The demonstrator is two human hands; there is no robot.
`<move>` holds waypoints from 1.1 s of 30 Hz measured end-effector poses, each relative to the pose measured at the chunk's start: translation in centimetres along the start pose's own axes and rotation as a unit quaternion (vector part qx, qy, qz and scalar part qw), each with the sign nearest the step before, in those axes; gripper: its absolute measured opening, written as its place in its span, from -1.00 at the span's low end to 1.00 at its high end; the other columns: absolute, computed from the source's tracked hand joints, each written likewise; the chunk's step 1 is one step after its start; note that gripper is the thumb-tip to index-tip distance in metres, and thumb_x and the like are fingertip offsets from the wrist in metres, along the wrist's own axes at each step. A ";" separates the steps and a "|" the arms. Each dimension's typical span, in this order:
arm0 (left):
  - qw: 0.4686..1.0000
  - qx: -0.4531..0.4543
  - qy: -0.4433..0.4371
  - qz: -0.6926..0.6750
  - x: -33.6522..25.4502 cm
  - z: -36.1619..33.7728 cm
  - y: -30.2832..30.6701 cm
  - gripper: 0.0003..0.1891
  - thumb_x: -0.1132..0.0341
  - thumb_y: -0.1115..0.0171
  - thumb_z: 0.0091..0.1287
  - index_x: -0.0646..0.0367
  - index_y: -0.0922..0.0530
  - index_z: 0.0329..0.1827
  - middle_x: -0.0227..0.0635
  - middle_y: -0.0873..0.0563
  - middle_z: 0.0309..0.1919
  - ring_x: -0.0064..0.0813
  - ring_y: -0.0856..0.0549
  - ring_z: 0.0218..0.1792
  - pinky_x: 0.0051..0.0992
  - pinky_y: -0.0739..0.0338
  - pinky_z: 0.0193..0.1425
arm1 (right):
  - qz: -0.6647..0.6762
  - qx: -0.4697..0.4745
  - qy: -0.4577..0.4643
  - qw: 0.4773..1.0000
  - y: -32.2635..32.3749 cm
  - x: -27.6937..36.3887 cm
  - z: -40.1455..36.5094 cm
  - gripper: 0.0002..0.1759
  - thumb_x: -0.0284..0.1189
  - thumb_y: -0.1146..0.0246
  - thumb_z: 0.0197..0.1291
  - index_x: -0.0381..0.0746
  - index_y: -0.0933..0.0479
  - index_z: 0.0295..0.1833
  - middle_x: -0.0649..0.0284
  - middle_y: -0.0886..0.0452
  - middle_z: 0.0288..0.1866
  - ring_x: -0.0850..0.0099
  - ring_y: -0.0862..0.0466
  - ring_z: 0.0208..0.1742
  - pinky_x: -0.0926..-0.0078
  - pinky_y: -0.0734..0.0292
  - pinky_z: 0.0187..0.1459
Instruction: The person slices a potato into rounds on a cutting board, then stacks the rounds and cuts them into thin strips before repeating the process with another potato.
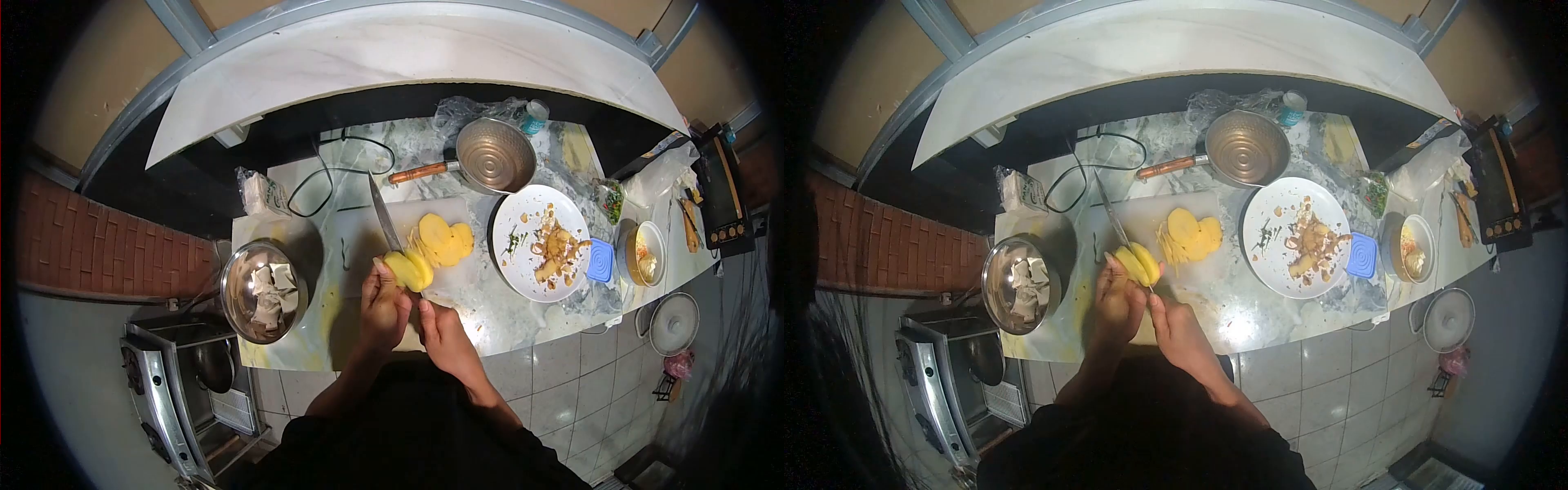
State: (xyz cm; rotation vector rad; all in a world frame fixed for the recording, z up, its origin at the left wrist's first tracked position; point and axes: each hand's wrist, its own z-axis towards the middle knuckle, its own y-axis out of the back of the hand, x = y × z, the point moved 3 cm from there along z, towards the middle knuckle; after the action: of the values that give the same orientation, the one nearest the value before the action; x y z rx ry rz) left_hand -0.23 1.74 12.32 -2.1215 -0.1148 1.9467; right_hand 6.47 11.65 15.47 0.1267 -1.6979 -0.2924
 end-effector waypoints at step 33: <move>0.951 0.011 0.128 -0.281 3.7 3.3 4.3 -0.66 0.08 0.16 0.55 0.16 -0.47 -0.01 -0.38 -0.60 -0.16 -0.50 -0.58 -0.04 -0.34 -0.45 0.18 | -0.072 0.074 -0.080 0.991 -2.5 -3.5 2.1 -0.36 -0.12 0.14 0.49 -0.42 -0.37 -0.52 0.07 -0.34 -0.73 0.23 -0.34 -0.64 0.23 -0.33 -0.48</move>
State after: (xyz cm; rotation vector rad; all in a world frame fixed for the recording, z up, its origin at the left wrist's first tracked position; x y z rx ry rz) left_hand -3.63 -1.13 7.44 -2.0125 -0.5740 1.3303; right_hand 4.67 10.40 11.24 0.3448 -1.8728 -0.2909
